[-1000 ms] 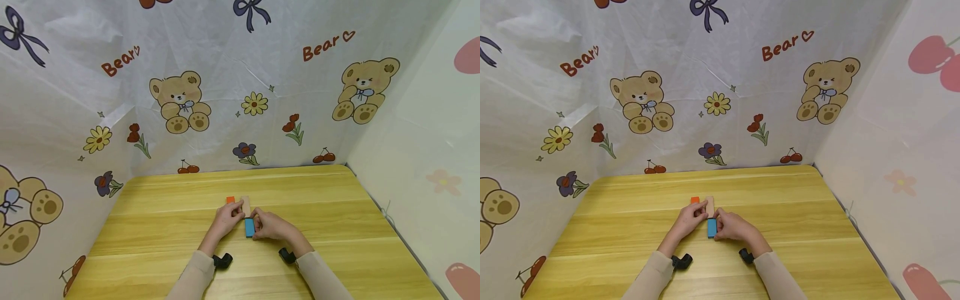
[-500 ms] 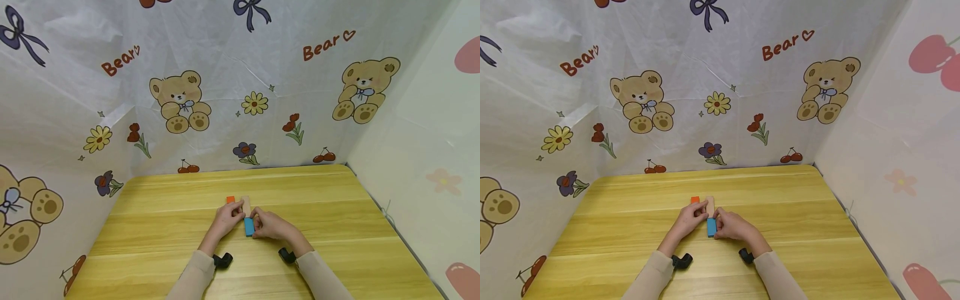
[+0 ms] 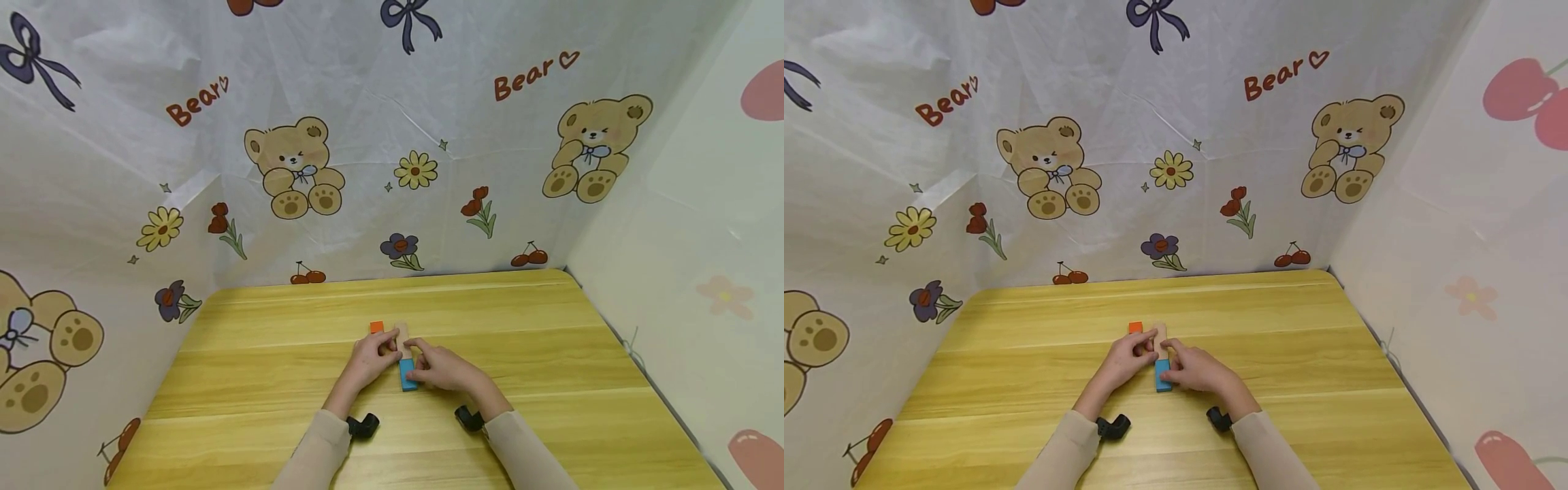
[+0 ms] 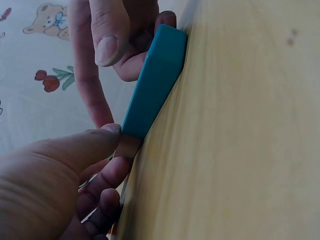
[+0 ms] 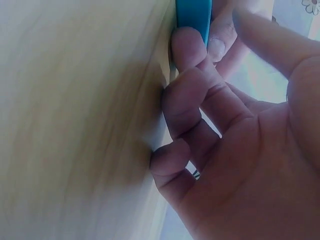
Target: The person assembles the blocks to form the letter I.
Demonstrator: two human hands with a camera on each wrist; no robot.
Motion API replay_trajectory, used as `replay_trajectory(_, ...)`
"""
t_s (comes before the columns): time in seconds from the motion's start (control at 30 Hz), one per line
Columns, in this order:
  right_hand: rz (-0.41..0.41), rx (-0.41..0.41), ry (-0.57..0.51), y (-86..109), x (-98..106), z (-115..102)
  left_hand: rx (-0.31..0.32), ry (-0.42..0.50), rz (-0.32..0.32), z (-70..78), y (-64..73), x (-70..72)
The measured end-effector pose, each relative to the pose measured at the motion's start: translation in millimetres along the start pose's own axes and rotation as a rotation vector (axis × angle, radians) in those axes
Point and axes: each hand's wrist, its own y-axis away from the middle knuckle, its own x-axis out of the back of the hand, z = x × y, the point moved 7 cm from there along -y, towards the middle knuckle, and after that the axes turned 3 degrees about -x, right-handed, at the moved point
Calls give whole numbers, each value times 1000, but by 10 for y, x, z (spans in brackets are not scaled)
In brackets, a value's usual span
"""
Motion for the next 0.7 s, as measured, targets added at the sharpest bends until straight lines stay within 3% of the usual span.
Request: replay_trajectory(0.7,47,-14,82,-20,-18,19,-11,15,-37,-11,4,-19)
